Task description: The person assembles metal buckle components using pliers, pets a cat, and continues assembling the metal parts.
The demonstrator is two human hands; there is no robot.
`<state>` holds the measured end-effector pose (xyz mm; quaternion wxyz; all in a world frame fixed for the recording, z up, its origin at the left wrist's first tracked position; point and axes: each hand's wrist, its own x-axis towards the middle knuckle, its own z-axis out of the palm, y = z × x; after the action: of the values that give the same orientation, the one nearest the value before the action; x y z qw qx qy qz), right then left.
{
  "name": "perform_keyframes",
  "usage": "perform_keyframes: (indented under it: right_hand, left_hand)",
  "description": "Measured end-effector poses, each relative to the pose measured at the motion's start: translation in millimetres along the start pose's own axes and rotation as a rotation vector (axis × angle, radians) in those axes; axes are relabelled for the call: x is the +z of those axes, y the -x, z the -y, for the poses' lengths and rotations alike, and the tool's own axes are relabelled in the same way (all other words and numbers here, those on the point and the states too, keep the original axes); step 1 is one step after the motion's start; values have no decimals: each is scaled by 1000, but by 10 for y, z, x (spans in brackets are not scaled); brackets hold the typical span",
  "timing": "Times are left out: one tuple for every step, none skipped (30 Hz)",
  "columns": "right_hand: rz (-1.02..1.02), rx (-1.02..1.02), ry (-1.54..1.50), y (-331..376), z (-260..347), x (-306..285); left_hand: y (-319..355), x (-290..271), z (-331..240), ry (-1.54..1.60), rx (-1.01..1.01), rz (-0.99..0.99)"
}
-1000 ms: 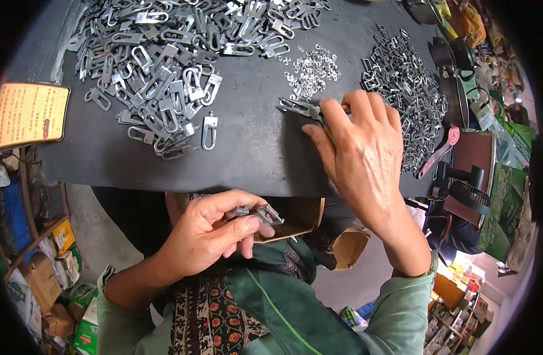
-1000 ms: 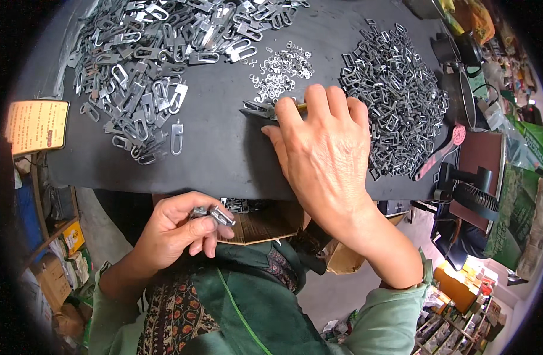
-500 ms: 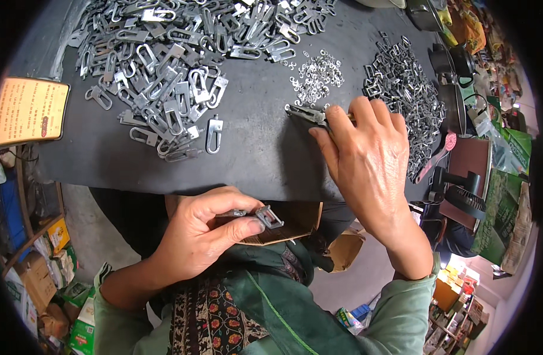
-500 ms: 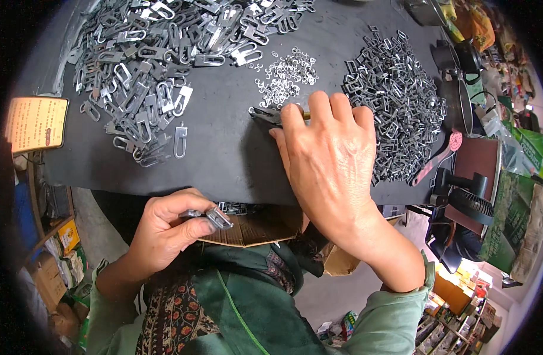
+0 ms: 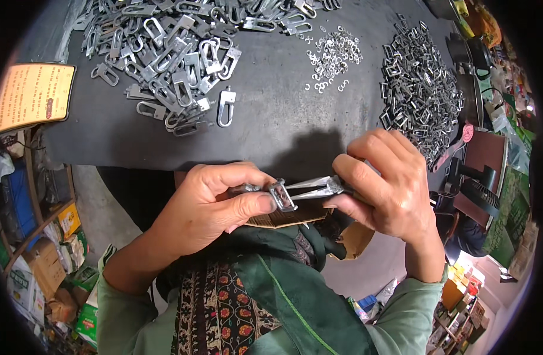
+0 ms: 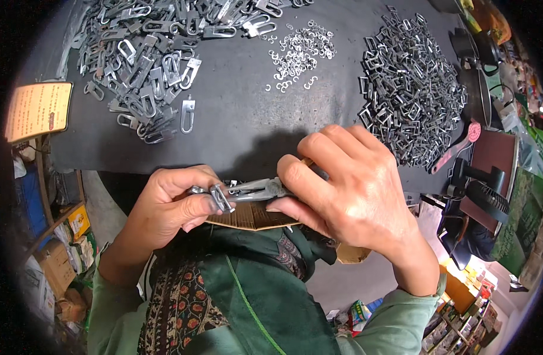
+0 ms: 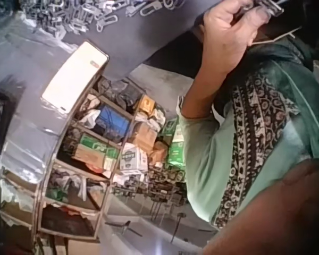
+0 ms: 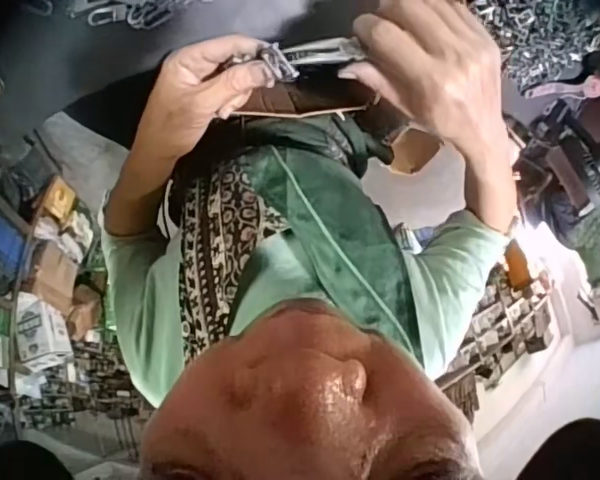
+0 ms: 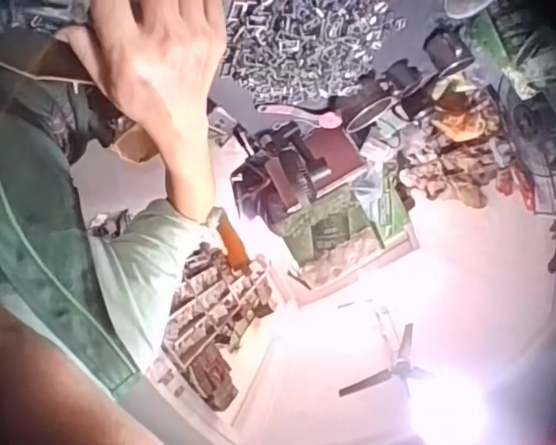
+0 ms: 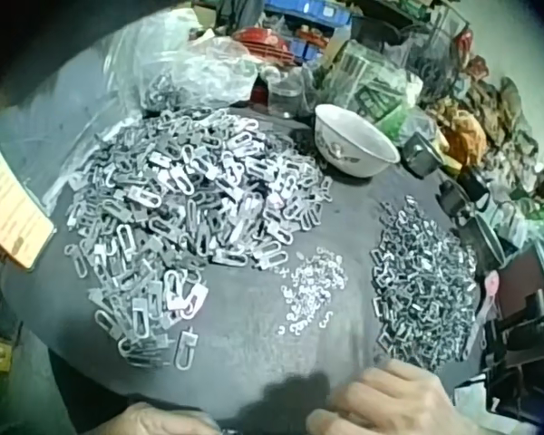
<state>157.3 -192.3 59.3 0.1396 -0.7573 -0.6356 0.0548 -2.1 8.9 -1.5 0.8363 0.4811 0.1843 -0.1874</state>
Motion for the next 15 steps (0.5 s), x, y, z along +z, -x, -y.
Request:
perform_keyframes:
  right_hand:
    - [-3, -3, -9, 14, 7, 11]
    - [-8, -1, -11, 29, 16, 20]
    - [-10, 6, -22, 41, 24, 25]
    - [-12, 12, -33, 50, 30, 30]
    - [-16, 13, -35, 57, 30, 33]
    - [-16, 13, -32, 65, 23, 29]
    - [-15, 14, -30, 71, 19, 27]
    - [-18, 16, -30, 77, 19, 26]
    - [-18, 12, -30, 80, 18, 26]
    - [-18, 8, -29, 84, 18, 25]
    - [-20, 8, -30, 86, 21, 19]
    - [-12, 11, -13, 84, 28, 7]
    - [-3, 13, 3, 84, 32, 2]
    - [-5, 12, 2, 85, 32, 13]
    - [-40, 2, 25, 87, 32, 26]
  left_hand:
    - [-10, 12, 3, -5, -3, 0]
    - [-20, 21, 4, 0, -4, 3]
    - [-26, 31, 5, 6, -4, 6]
    - [-30, 40, 6, 2, -5, 4]
    - [-33, 47, 6, 14, 2, 5]
    - [-38, 53, 4, 27, 9, 7]
    - [-40, 57, 0, 23, 8, 7]
    - [-43, 59, -4, 34, 14, 19]
    - [-45, 62, -8, 46, 19, 29]
    - [-47, 71, -15, 44, 18, 28]
    - [-49, 85, -27, 36, 23, 29]
    - [-50, 95, -37, 28, 29, 29]
    - [-53, 99, -42, 26, 28, 27]
    - [-57, 101, -47, 15, 32, 32]
    - [-61, 106, -52, 3, 37, 39]
